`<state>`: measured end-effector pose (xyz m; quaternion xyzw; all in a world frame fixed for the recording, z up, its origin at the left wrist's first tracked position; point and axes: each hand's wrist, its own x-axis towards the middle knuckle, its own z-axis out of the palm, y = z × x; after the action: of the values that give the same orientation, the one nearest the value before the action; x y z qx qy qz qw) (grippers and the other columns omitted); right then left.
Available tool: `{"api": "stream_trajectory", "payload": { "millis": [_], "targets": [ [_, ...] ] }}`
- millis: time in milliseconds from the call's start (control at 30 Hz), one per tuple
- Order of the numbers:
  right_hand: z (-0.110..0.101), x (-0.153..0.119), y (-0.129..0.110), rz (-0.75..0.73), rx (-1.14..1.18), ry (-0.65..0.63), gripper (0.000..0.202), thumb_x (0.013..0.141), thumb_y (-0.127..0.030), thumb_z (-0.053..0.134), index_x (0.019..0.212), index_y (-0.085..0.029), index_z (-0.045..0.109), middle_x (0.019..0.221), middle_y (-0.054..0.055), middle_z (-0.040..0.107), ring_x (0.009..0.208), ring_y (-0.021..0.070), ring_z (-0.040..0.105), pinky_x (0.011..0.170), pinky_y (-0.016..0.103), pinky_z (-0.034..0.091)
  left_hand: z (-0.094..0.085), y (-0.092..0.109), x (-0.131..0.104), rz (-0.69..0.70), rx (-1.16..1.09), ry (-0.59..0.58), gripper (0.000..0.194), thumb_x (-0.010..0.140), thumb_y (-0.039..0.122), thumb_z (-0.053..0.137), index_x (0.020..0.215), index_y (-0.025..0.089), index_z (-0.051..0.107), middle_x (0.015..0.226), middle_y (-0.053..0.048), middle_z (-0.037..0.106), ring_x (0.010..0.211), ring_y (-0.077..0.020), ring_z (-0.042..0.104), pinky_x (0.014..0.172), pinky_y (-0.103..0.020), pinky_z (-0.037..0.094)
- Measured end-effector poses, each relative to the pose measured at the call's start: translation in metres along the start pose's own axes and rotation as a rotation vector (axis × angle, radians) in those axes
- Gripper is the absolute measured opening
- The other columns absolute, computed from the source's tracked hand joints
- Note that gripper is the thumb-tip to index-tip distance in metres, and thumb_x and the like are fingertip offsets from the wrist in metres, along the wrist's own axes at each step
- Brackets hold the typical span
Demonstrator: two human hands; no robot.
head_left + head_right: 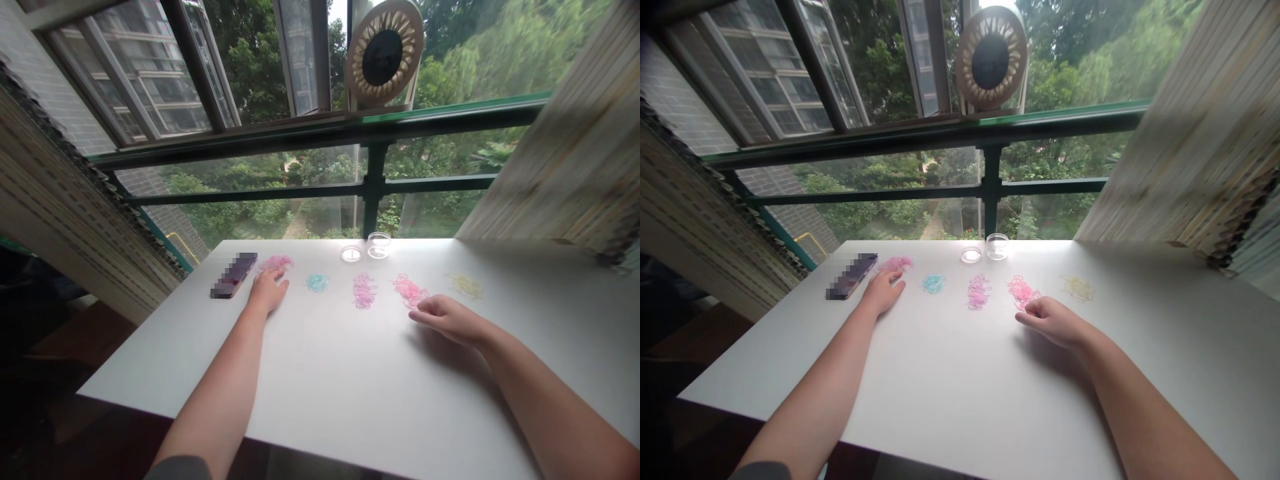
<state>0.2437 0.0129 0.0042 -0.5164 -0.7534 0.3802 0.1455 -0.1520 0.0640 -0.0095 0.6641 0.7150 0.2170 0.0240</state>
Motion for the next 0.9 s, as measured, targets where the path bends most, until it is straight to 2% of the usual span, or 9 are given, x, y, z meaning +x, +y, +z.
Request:
{"api": "stream_trajectory", "payload": {
  "millis": [300, 533, 667, 900],
  "targets": [
    [0.0007, -0.0005, 0.0035, 0.002, -0.018, 0.015, 0.049, 0.077, -0.057, 0.048, 0.055, -0.019, 0.028, 0.054, -0.005, 0.022, 0.05, 0.0085, 0.02, 0.046, 0.025, 0.018, 0.0013, -0.0023, 0.0017, -0.065, -0.019, 0.019, 0.038, 0.075, 0.03, 0.057, 0.109, 0.013, 0.064, 0.117, -0.012, 0.062, 0.111, -0.0267, 0.054, 0.102, -0.035, 0.036],
    [0.0004, -0.0001, 0.0038, 0.002, -0.044, 0.007, 0.046, 0.079, -0.054, 0.047, 0.056, -0.019, 0.026, 0.056, -0.005, 0.021, 0.052, 0.009, 0.02, 0.047, 0.024, 0.018, -0.0011, -0.0066, 0.001, -0.153, -0.084, 0.079, 0.035, 0.077, 0.026, 0.055, 0.108, 0.013, 0.064, 0.104, -0.011, 0.067, 0.096, -0.0233, 0.062, 0.09, -0.033, 0.046],
    [0.0008, 0.0004, 0.0047, 0.003, -0.044, 0.017, 0.045, 0.078, -0.053, 0.049, 0.056, -0.019, 0.028, 0.055, -0.005, 0.022, 0.051, 0.0089, 0.021, 0.047, 0.024, 0.018, 0.0011, -0.0087, 0.0021, -0.132, -0.105, 0.078, 0.036, 0.077, 0.025, 0.055, 0.111, 0.015, 0.062, 0.106, -0.009, 0.066, 0.093, -0.0202, 0.063, 0.087, -0.03, 0.048],
    [0.001, 0.001, 0.0022, -0.013, -0.052, 0.028, 0.047, 0.076, -0.055, 0.049, 0.056, -0.019, 0.028, 0.054, -0.005, 0.023, 0.05, 0.0083, 0.022, 0.046, 0.024, 0.019, 0.0056, -0.0091, 0.0063, -0.085, -0.054, 0.039, 0.022, 0.075, 0.028, 0.058, 0.091, 0.02, 0.07, 0.097, -0.009, 0.067, 0.093, -0.0236, 0.061, 0.09, -0.035, 0.046]
  ]
}}
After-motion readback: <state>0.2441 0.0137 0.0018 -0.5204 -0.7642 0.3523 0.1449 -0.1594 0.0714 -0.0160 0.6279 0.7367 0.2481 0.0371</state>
